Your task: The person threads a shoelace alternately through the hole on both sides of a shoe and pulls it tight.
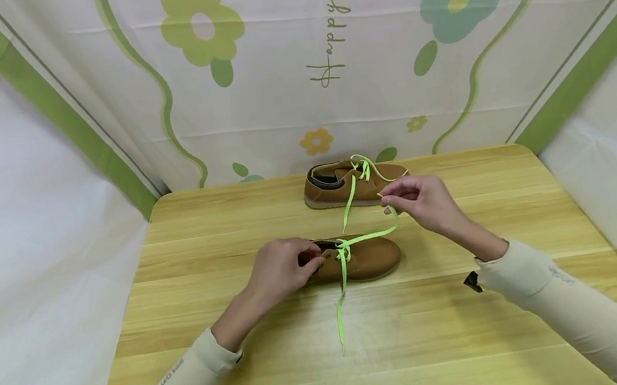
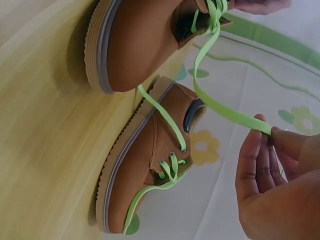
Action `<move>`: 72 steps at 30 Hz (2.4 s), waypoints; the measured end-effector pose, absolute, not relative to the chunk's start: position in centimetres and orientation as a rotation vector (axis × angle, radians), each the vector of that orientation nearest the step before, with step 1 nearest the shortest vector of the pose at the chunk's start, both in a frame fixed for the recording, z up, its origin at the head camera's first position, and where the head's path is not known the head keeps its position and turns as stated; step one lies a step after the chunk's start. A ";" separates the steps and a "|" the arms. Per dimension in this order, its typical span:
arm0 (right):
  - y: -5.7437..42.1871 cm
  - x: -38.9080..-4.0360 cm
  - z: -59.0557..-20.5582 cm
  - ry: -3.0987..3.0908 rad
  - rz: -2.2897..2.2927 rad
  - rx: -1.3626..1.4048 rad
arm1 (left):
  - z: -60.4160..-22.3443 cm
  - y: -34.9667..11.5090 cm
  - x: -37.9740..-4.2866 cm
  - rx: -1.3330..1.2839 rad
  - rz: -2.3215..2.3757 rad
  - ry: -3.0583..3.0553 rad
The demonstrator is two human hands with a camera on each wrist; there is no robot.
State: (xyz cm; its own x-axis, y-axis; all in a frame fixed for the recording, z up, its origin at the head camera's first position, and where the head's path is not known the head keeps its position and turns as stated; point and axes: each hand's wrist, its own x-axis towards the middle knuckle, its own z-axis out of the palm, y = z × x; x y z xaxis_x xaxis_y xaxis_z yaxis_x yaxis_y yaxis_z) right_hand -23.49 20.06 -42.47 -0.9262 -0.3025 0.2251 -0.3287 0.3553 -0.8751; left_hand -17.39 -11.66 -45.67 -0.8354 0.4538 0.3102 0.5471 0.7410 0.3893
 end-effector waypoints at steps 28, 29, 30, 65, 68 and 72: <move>14.6 -21.6 -44.2 -2.480 1.048 1.150 | -48.0 -10.9 -16.3 -1.058 -0.559 -2.307; 14.5 -21.6 -44.3 -2.458 1.028 1.174 | -48.1 -10.9 -16.3 -1.071 -0.539 -2.286; 14.3 -21.6 -44.4 -2.435 1.009 1.198 | -48.2 -10.9 -16.2 -1.084 -0.516 -2.268; 11.4 -20.5 -45.7 -2.105 0.363 1.518 | -49.2 -10.7 -16.1 -1.235 0.000 -2.098; 11.4 -20.4 -45.6 -2.111 0.321 1.542 | -49.3 -10.7 -16.2 -1.230 -0.010 -2.095; 11.4 -20.3 -45.6 -2.135 0.290 1.553 | -49.3 -10.8 -16.2 -1.211 -0.049 -2.100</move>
